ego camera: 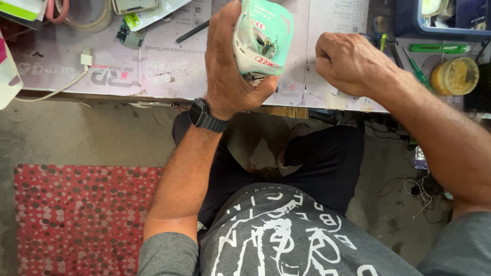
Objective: The person sorts small electronic components from a plastic bag onto a table, then uses a screwdriver to open the back cover of a blue feature phone. They remove the battery, inspect the internal compartment, and reassemble the device.
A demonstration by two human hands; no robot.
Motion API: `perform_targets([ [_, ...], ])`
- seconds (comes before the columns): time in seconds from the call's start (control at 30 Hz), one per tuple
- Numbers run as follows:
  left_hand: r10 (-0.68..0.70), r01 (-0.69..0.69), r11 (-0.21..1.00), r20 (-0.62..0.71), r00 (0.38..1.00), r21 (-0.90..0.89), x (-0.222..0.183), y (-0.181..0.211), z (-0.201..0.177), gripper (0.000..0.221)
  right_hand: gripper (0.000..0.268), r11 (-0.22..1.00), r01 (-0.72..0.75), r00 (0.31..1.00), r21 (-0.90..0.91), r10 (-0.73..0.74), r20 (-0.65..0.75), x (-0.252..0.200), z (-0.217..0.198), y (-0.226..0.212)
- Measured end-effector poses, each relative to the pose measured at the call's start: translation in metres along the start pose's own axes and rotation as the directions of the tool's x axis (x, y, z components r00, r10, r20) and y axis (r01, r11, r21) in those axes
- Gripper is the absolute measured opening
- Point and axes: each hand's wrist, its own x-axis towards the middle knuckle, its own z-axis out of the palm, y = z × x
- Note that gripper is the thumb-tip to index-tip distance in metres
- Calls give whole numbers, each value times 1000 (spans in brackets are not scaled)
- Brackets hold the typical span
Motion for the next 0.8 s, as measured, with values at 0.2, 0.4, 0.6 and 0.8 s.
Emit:
perform_targets([
  [0.2,10,-10,1000,1,1000,-21,-1,0,-1,110,21,995,80,996,60,-77,-52,-14,2,-9],
  [0.4,4,-4,1000,-3,1000,-10,-3,-2,0,109,19,974,225,963,-15,-225,-149,-11,9,-9],
  [0.6,-8,8,1000,-10,1000,25,0,1,0,107,18,923,117,990,-367,-79,116,4,9,-29],
  [0.8,-77,77,997,12,997,-13,5,7,-2,103,17,997,72,984,38,-64,-169,-10,-74,-47],
])
